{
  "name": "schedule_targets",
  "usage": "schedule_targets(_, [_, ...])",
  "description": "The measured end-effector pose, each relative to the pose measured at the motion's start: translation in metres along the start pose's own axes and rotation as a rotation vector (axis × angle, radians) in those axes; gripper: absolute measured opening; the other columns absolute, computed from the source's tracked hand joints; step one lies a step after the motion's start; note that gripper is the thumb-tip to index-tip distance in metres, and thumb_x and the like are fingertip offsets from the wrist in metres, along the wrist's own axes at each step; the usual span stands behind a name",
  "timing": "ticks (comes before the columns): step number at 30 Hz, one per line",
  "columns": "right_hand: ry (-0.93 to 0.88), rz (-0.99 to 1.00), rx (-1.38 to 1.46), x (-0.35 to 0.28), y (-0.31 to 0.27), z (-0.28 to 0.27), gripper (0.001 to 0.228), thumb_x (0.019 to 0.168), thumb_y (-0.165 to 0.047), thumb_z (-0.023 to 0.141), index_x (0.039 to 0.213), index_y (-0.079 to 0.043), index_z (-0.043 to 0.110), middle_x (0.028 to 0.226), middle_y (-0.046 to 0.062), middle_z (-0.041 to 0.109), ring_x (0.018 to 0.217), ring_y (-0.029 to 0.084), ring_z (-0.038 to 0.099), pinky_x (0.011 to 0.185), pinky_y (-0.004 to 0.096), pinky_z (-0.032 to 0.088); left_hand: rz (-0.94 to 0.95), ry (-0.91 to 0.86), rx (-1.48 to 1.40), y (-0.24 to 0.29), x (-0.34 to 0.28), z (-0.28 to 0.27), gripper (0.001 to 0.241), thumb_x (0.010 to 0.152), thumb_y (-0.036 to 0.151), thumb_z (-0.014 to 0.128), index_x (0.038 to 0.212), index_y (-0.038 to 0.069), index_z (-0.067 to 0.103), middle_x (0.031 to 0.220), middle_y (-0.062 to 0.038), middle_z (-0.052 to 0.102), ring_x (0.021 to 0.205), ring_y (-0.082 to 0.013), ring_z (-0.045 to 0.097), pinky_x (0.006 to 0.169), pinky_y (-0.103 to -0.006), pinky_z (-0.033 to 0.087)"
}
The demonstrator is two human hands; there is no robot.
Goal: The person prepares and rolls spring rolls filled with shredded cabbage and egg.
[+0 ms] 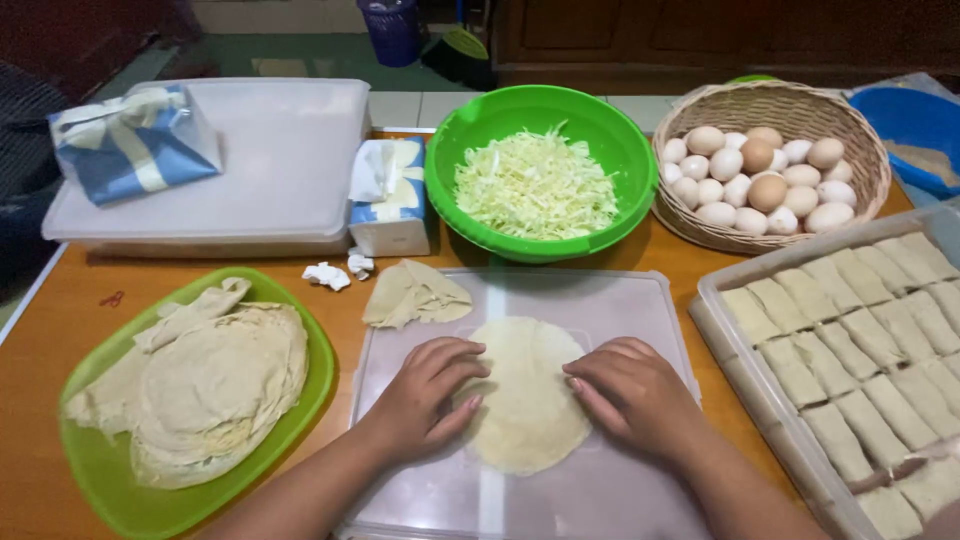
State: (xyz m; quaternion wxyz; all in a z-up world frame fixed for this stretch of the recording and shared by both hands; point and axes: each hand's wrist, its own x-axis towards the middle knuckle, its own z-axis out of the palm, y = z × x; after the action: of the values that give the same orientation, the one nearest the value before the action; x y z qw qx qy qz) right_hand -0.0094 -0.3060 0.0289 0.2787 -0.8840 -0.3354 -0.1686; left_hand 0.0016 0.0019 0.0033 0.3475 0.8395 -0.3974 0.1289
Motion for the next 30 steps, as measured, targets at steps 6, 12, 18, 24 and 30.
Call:
schedule_targets(6, [-0.026,0.056,-0.016,-0.0006,-0.0001,0.0003,0.016,0.082,-0.015,0.074,0.096,-0.009,0.077,0.092,0.006,0.077,0.089,0.028,0.071,0.084,0.041,0.054,-0.002,0.001,-0.041,-0.0021,-0.0020,0.0025,0.030,0.089,0.018,0.071,0.117,0.007,0.067,0.135,-0.014,0.062,0.131,-0.0353,0.056,0.111,-0.0474,0.041])
schedule_targets(12, [-0.028,0.079,-0.009,-0.0018,0.0010,0.0028,0.017,0.081,-0.015,0.074,0.097,-0.009,0.076,0.092,0.007,0.077,0.089,0.028,0.071,0.083,0.041,0.054,-0.020,-0.017,-0.083,-0.0037,-0.0061,0.0080,0.029,0.091,0.019,0.071,0.117,0.008,0.066,0.136,-0.014,0.061,0.131,-0.0364,0.055,0.112,-0.0479,0.041])
schedule_targets(18, [-0.049,0.090,-0.023,0.0003,0.0019,0.0041,0.017,0.082,-0.016,0.074,0.097,-0.009,0.076,0.091,0.007,0.077,0.088,0.028,0.072,0.083,0.042,0.054,-0.050,-0.024,-0.118,-0.0041,-0.0016,0.0035,0.028,0.091,0.019,0.071,0.115,0.008,0.066,0.136,-0.014,0.062,0.131,-0.0356,0.055,0.112,-0.0471,0.042])
schedule_targets(24, [-0.033,0.095,-0.025,-0.0048,-0.0012,0.0026,0.016,0.083,-0.017,0.074,0.097,-0.009,0.076,0.091,0.008,0.077,0.089,0.028,0.071,0.084,0.042,0.054,-0.097,-0.033,-0.130,-0.0009,-0.0059,0.0084,0.027,0.091,0.019,0.070,0.114,0.007,0.066,0.135,-0.014,0.062,0.132,-0.0337,0.055,0.111,-0.0462,0.042])
schedule_targets(30, [-0.030,0.116,-0.028,-0.0041,0.0030,0.0032,0.017,0.082,-0.017,0.074,0.097,-0.008,0.076,0.090,0.009,0.077,0.088,0.029,0.071,0.082,0.042,0.054,-0.136,-0.039,-0.159,-0.0031,-0.0021,0.0086,0.027,0.090,0.018,0.070,0.114,0.007,0.066,0.136,-0.015,0.061,0.132,-0.0359,0.053,0.111,-0.0470,0.041])
